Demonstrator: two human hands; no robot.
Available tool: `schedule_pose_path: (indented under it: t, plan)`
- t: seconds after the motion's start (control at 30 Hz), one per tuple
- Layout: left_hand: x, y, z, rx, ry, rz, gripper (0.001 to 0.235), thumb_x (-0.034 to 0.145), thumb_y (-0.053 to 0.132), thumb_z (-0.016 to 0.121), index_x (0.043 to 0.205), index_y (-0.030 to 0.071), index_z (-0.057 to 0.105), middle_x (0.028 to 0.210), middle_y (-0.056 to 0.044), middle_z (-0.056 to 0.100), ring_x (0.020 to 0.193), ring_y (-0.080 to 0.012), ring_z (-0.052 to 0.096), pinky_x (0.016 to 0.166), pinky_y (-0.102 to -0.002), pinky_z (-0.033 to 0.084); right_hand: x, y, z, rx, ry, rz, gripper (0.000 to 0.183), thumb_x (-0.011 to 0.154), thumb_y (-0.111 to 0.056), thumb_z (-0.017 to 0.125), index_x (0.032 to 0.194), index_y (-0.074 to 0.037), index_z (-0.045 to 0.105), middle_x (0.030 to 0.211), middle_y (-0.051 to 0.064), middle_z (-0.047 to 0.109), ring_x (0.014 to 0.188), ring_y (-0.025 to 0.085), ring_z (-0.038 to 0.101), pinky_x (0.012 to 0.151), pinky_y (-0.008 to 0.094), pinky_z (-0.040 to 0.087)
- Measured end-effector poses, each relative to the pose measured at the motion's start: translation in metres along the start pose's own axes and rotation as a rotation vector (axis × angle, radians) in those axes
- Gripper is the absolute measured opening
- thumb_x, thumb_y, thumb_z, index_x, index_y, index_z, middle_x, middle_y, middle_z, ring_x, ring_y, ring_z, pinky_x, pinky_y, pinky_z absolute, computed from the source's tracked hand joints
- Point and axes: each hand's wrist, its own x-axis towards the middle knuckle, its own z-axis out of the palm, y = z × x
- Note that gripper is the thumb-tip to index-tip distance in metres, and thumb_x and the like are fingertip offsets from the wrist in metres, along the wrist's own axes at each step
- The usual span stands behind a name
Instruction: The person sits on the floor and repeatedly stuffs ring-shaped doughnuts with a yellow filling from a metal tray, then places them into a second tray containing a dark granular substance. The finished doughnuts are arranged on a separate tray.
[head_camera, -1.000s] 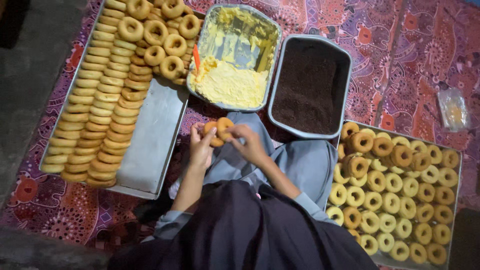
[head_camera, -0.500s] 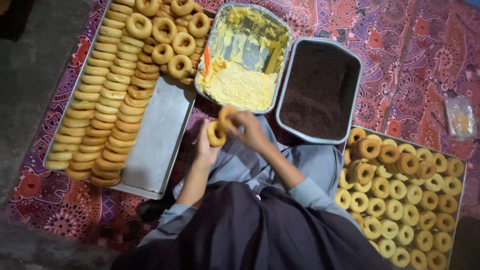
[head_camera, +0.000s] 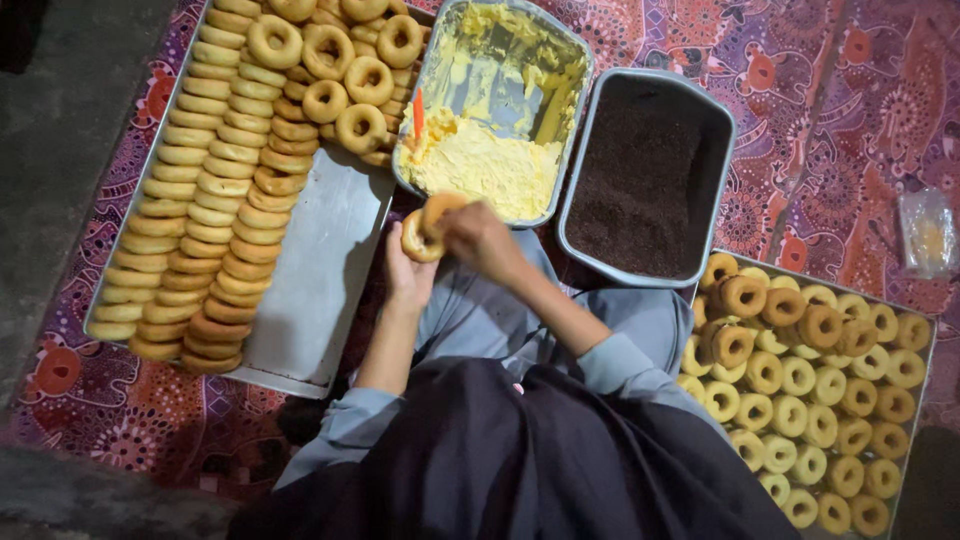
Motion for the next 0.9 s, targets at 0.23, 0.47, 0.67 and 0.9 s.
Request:
schedule_pose_path:
  t: [0.23,0.47,0.67,0.9]
  plan:
    - [-0.003,-0.002,0.014,-0.067,0.011,-0.042,0.053,0.098,0.047,0.047,0.123,0.004,0.064,0.117,-0.009,0.069,0.111,-0.024,0.066,0.102,-0.043,0.053,0.027,0.04,-0.025,-0.049,-0.139,0.469,0.036,0.078,-0.025,0.088,0.108,-0.012,0.073,0.089,0.006,0.071,0.083,0.024,0.068,0.085,0.037,0.054]
    - [0.017,-0.024,-0.002,-0.035,0.047,0.014,0.047,0.102,0.045,0.046,0.122,0.005,0.063,0.113,-0.007,0.066,0.107,-0.022,0.064,0.1,-0.041,0.052,0.002,0.005,-0.006,-0.003,0.065,0.047,0.028,0.084,-0.011,0.08,0.111,-0.008,0.075,0.102,0.008,0.075,0.099,0.029,0.063,0.093,0.04,0.05]
    - [0.022,-0.034,-0.014,0.02,-0.027,0.062,0.045,0.099,0.037,0.046,0.126,0.003,0.06,0.118,-0.008,0.065,0.114,-0.0223,0.065,0.104,-0.041,0.054,0.019,0.032,-0.032,-0.091,0.057,0.332,0.031,0.077,-0.012,0.083,0.108,-0.01,0.077,0.091,0.009,0.072,0.09,0.03,0.063,0.086,0.041,0.052]
    - [0.002,-0.031,0.021,-0.014,-0.13,0.029,0.055,0.105,0.046,0.039,0.14,0.006,0.054,0.138,-0.009,0.06,0.129,-0.023,0.057,0.113,-0.041,0.043,-0.011,0.005,-0.016,-0.008,0.111,0.132,0.028,0.083,-0.013,0.082,0.11,-0.011,0.077,0.093,0.009,0.072,0.092,0.03,0.063,0.086,0.04,0.051]
